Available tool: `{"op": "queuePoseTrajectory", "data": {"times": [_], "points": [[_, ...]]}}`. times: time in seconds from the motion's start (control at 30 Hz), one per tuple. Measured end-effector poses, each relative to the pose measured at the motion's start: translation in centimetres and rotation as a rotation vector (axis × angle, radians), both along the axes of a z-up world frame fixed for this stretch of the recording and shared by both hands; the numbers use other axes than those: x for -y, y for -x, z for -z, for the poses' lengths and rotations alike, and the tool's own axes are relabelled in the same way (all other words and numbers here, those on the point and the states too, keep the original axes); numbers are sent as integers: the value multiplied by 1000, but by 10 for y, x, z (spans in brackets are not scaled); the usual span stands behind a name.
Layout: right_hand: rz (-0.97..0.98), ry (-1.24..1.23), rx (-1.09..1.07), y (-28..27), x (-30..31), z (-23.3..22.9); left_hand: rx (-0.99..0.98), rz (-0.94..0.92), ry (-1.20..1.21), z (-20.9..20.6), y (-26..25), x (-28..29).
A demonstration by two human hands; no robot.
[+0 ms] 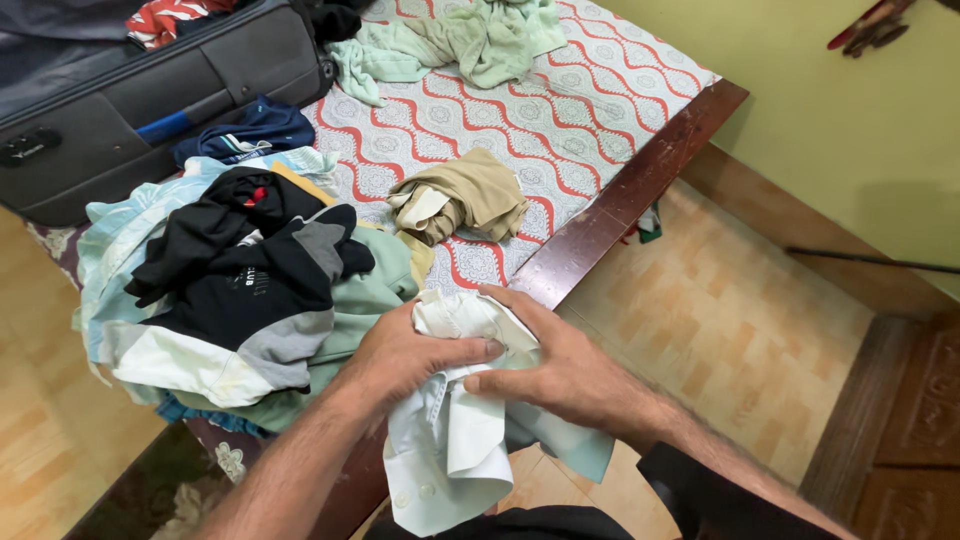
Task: The person folds a white shirt and places it on a pile of clothes on the bed. They then pick up a dark blue shirt from an open suitcase and begin to fold it.
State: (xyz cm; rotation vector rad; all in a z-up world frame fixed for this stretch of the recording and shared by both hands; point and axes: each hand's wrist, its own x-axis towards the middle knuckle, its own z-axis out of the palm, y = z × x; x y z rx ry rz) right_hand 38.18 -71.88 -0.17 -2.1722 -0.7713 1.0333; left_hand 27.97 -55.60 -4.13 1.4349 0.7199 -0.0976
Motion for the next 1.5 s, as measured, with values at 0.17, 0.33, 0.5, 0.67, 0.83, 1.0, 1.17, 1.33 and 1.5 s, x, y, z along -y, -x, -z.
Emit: {"op": "queuePoseTrajectory", "data": {"times": [0.17, 0.33, 0.5, 0.67, 0.83, 1.0, 1.17, 1.33, 1.5], "points": [[-70, -115, 6, -23, 10, 7, -55, -15, -36, 0, -18, 10], [-58, -135, 38, -36, 21, 18, -30, -1, 19, 3, -30, 18], [-56, -87, 29, -45, 27, 22, -6, -16, 14, 7, -37, 25], [-47, -117, 17, -51, 36, 20, -9, -8, 15, 2, -44, 34], [-17, -129, -19, -51, 40, 11, 24, 20, 39, -2, -48, 39], [-11, -87, 7, -47, 34, 4, 40, 23, -2, -3, -48, 31], [-41, -170, 55, -46, 18, 9, 30, 26, -35, -6, -46, 12], [-104, -349, 225, -51, -5, 21, -8, -50, 42, -13, -49, -9], [-138, -193, 422, -49, -31, 6, -17, -92, 159, -20, -58, -33]]}}
